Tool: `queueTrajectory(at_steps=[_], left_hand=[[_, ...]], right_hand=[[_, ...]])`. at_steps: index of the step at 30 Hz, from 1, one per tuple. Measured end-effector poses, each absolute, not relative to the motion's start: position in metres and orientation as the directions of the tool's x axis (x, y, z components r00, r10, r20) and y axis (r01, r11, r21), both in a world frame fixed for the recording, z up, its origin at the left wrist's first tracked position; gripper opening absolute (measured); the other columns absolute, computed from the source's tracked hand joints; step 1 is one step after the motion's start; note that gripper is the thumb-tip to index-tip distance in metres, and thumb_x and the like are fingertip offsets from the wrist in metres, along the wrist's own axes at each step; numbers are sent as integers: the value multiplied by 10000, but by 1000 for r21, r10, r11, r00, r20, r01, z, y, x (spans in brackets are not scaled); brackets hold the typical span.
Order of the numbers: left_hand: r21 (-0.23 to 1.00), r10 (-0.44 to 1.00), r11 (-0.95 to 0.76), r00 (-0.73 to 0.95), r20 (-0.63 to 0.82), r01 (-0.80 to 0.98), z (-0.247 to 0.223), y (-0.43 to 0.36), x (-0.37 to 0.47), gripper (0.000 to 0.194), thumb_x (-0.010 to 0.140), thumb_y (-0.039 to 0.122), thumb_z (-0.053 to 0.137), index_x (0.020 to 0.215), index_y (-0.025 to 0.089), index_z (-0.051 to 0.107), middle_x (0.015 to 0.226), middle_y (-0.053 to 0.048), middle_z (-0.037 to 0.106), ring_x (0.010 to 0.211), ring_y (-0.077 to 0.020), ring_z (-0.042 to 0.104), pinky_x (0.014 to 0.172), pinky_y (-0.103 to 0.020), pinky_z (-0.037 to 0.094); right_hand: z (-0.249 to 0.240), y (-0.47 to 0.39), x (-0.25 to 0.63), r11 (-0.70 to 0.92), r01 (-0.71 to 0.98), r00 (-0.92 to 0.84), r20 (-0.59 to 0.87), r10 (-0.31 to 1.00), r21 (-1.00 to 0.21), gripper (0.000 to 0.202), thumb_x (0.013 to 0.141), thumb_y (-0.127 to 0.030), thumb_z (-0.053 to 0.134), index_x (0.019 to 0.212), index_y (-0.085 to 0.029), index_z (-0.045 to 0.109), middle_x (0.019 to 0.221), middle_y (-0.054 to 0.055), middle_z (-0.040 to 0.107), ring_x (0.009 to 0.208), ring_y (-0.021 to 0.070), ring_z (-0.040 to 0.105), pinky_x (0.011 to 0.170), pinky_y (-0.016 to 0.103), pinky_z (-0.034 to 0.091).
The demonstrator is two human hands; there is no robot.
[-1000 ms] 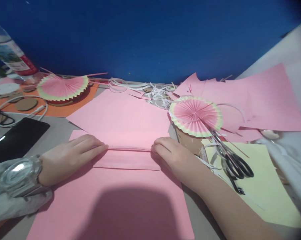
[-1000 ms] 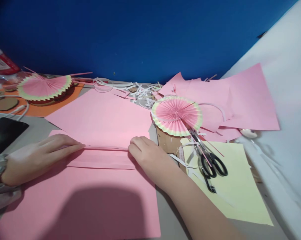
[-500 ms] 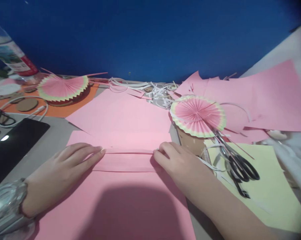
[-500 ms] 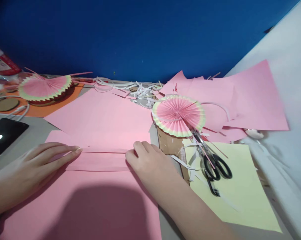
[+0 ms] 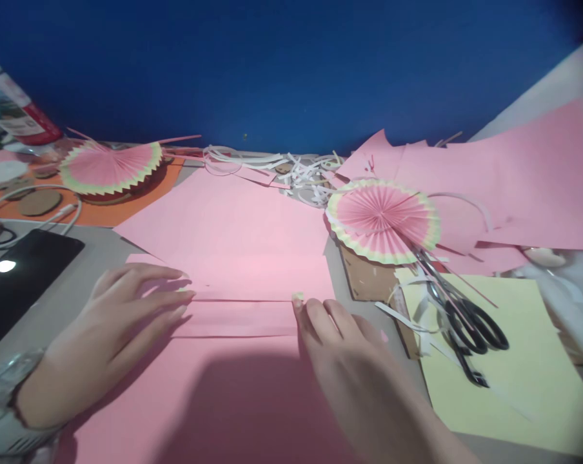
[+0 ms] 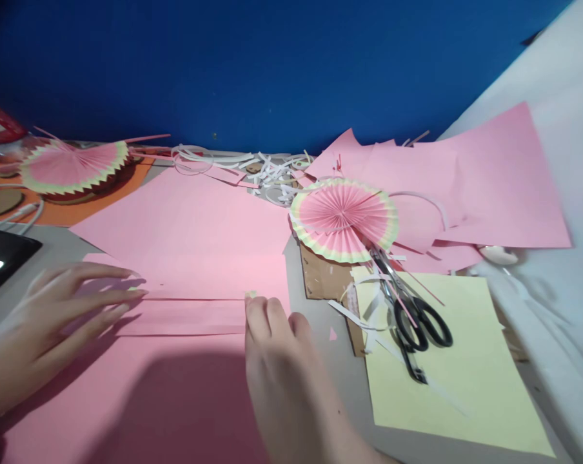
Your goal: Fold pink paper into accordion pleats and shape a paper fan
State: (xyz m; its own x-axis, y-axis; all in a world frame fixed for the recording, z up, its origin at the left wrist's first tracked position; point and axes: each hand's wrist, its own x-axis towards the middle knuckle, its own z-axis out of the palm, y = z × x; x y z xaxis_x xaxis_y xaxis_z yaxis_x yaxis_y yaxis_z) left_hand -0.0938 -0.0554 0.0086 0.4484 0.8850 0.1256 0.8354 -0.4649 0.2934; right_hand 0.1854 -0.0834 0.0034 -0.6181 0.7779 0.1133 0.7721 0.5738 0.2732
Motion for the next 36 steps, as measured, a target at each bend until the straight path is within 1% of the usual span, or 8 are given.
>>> queueTrajectory(at_steps=[5, 9, 12, 16, 20, 22, 29, 36], left_hand=[[361, 933, -356, 352, 78, 862, 9, -35, -86, 215, 840, 390, 477, 797, 239, 623, 1042, -36, 547, 960, -245, 494, 866, -439, 361], [378, 946, -291, 322, -22, 879, 5, -34, -87, 203, 825, 411, 494, 896, 249, 592, 995, -36, 550, 934, -236, 485, 855, -422, 380], [389, 945, -286, 325, -36, 876, 5, -37, -87, 231, 828, 423, 481, 959, 248, 556, 1002, -41, 540, 955, -242, 465, 847, -418, 380], [392, 942, -302, 335, -17, 869, 3, -38, -87, 247, 826, 433, 462, 958, 247, 556, 1008, -41, 540, 974, -251, 469, 870, -429, 367], [383, 940, -320, 342, 10, 867, -1, -38, -88, 231, 837, 415, 456, 961, 247, 555, 1007, -42, 540, 992, -254, 465, 902, -441, 339], [386, 940, -318, 341, 9, 866, -3, -39, -89, 229, 842, 414, 456, 969, 248, 550, 1013, -40, 539, 998, -251, 464, 907, -432, 336], [423, 944, -290, 328, -19, 858, -2, -42, -89, 226, 844, 427, 469, 930, 225, 523, 964, -37, 539, 923, -226, 469, 849, -381, 369], [462, 937, -276, 343, -67, 843, 0, -42, -89, 265, 824, 437, 511, 987, 229, 517, 991, -42, 521, 848, -212, 452, 772, -363, 384]], right_hand=[[1, -83, 183, 560, 785, -606, 139, 784, 266, 511, 654, -109, 491, 1142, 11, 587, 810, 169, 554, 713, 269, 463, 512, 382, 378], [-1, -76, 182, 556, 815, -578, 189, 794, 160, 381, 686, -98, 534, 1054, -38, 615, 796, 129, 579, 707, 244, 504, 589, 361, 406], [0, -68, 183, 543, 839, -535, 215, 817, 20, 67, 762, -127, 551, 781, -149, 611, 693, 54, 554, 620, 199, 498, 559, 326, 373], [4, -54, 185, 509, 840, -493, 125, 861, -190, 140, 866, -185, 501, 729, -184, 528, 717, 18, 564, 646, 177, 510, 555, 299, 337], [9, -44, 188, 307, 842, -360, -37, 932, -444, 188, 903, -278, 472, 735, -196, 477, 719, -12, 563, 656, 142, 509, 562, 267, 340], [9, -42, 190, 242, 826, -329, -87, 940, -508, 207, 901, -320, 473, 730, -204, 460, 698, -28, 552, 632, 131, 493, 544, 257, 327], [8, -43, 191, 340, 809, -422, -72, 904, -481, 96, 888, -283, 509, 842, -198, 505, 867, 10, 558, 824, 166, 500, 707, 303, 382], [-1, -43, 189, 397, 828, -434, -4, 901, -396, 136, 867, -290, 549, 780, -193, 509, 799, 4, 559, 748, 157, 507, 674, 305, 386]])
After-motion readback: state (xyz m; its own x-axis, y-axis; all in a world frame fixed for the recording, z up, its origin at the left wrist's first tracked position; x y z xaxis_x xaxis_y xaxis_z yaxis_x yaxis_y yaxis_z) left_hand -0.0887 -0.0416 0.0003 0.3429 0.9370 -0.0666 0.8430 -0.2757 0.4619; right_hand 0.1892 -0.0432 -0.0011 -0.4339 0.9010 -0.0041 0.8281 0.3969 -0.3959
